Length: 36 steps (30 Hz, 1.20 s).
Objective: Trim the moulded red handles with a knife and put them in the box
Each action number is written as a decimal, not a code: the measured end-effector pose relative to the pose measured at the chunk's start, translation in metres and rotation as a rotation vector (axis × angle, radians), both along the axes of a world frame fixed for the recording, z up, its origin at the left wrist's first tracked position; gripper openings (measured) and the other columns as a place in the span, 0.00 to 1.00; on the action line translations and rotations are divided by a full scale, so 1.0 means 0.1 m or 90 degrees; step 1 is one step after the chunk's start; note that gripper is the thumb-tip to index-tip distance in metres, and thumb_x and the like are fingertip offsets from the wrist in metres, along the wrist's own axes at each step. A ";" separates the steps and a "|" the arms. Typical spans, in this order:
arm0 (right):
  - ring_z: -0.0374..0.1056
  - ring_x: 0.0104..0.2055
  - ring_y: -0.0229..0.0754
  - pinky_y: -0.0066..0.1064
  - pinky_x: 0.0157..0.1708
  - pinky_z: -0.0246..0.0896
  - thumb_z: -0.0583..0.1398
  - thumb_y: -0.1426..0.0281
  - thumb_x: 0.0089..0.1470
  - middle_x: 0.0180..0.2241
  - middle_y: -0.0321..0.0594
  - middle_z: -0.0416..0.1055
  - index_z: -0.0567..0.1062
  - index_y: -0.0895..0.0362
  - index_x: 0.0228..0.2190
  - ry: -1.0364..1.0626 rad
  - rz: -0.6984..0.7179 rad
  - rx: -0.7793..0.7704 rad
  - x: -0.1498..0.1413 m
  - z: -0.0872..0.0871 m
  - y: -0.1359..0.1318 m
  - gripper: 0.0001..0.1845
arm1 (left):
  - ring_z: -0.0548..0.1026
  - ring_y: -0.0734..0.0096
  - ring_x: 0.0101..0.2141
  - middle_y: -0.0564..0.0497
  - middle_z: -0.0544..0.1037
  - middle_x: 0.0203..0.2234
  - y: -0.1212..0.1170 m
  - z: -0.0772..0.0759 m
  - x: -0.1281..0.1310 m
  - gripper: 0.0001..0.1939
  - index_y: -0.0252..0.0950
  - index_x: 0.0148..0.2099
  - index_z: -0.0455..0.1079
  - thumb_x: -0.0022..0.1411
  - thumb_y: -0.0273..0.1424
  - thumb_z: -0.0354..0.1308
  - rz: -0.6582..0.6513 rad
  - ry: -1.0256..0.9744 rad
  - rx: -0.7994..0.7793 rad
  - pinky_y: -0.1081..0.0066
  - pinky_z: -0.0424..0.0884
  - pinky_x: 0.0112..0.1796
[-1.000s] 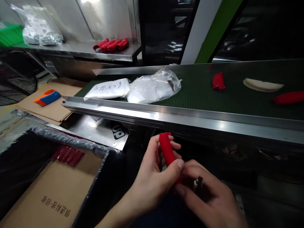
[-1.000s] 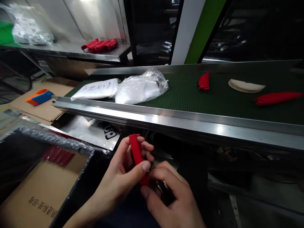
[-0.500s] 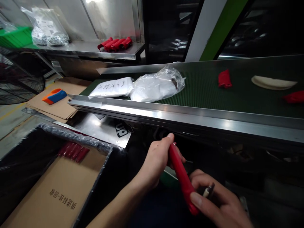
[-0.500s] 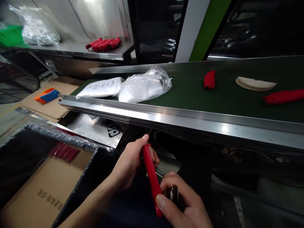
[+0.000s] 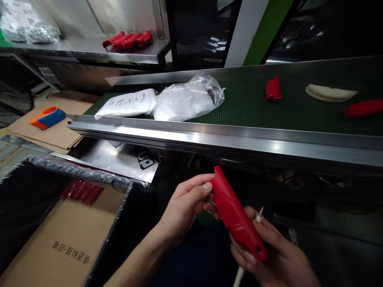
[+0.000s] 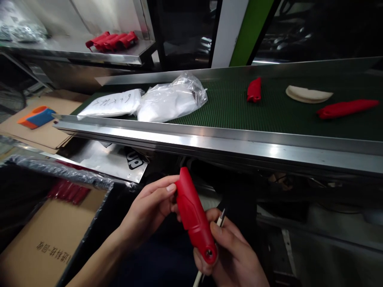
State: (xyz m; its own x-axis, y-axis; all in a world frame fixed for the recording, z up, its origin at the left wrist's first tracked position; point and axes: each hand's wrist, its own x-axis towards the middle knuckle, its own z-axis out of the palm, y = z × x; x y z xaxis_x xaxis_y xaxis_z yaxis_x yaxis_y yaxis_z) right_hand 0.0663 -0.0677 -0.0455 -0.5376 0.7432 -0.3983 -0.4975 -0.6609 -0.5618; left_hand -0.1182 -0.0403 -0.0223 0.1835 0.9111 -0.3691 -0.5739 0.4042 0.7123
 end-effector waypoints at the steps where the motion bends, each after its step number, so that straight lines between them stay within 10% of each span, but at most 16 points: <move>1: 0.57 0.21 0.33 0.26 0.23 0.55 0.60 0.58 0.57 0.22 0.34 0.61 0.77 0.50 0.37 0.015 -0.005 -0.009 -0.01 -0.01 0.01 0.11 | 0.72 0.72 0.26 0.48 0.75 0.27 0.00 0.00 0.00 0.15 0.31 0.48 0.73 0.62 0.34 0.58 0.007 0.014 -0.004 0.72 0.70 0.29; 25: 0.59 0.23 0.31 0.24 0.23 0.57 0.62 0.64 0.57 0.22 0.32 0.61 0.75 0.54 0.27 0.096 -0.067 -0.132 -0.11 0.03 0.16 0.09 | 0.72 0.75 0.25 0.53 0.75 0.24 -0.01 -0.03 0.02 0.09 0.35 0.44 0.70 0.65 0.34 0.55 0.068 0.109 0.005 0.75 0.71 0.29; 32: 0.60 0.23 0.31 0.23 0.24 0.59 0.59 0.60 0.60 0.23 0.32 0.65 0.75 0.52 0.35 -0.073 -0.046 0.041 -0.08 0.04 0.13 0.09 | 0.73 0.74 0.30 0.52 0.74 0.30 -0.04 -0.01 0.05 0.15 0.37 0.51 0.69 0.64 0.38 0.58 0.072 0.136 -0.013 0.74 0.71 0.33; 36: 0.69 0.34 0.33 0.21 0.32 0.66 0.60 0.69 0.59 0.33 0.34 0.71 0.74 0.52 0.35 -0.461 -0.007 0.527 -0.13 0.12 0.13 0.02 | 0.75 0.69 0.40 0.46 0.75 0.47 -0.08 0.04 0.14 0.22 0.42 0.58 0.62 0.64 0.39 0.59 0.034 0.090 -0.036 0.69 0.72 0.41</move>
State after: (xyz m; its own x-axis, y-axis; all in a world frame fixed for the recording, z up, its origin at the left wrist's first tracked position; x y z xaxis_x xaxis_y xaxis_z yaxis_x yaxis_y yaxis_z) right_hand 0.0534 -0.0548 -0.0333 -0.3702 0.9289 0.0074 0.1251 0.0578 -0.9905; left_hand -0.1044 -0.0480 -0.0187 0.0779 0.8954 -0.4385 -0.4920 0.4171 0.7642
